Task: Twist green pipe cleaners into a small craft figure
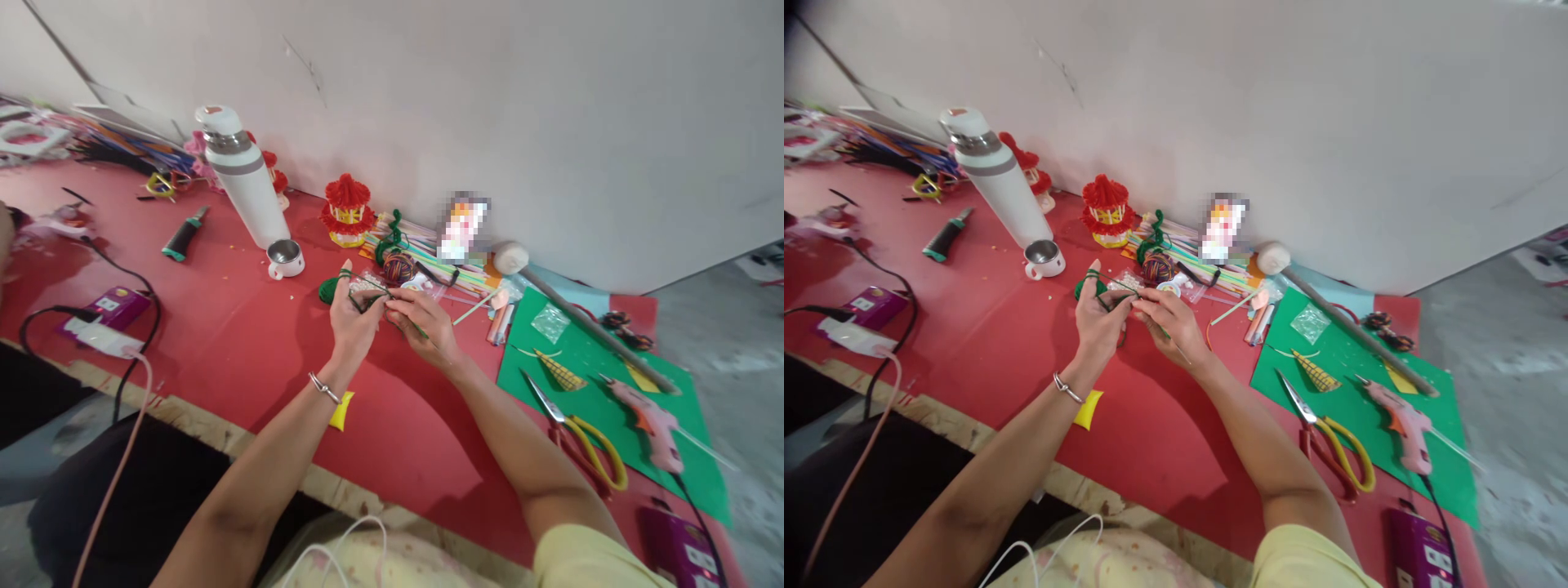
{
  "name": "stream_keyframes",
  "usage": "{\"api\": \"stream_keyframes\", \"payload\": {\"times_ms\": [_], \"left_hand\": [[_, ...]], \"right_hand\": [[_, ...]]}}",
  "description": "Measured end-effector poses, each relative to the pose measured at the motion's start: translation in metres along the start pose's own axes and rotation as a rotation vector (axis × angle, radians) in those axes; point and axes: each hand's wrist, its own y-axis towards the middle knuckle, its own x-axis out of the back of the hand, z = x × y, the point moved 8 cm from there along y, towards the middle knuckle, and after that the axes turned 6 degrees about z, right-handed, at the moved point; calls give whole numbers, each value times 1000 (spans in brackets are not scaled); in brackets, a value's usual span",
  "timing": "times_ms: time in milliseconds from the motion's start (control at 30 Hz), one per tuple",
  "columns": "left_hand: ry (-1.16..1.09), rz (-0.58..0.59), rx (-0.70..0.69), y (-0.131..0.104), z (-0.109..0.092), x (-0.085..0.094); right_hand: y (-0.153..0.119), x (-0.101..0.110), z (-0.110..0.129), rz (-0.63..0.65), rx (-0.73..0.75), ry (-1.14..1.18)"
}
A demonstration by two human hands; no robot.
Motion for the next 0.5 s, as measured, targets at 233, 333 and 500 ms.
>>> {"api": "stream_keyframes", "payload": {"times_ms": [233, 333, 500], "left_hand": [[5, 13, 6, 0, -1, 0], [-13, 20, 6, 0, -2, -1], [-115, 39, 62, 3, 1, -2]], "right_hand": [[0, -1, -2, 17, -29, 22], [-1, 0, -2, 13, -22, 26], [0, 4, -3, 25, 7, 53]]}}
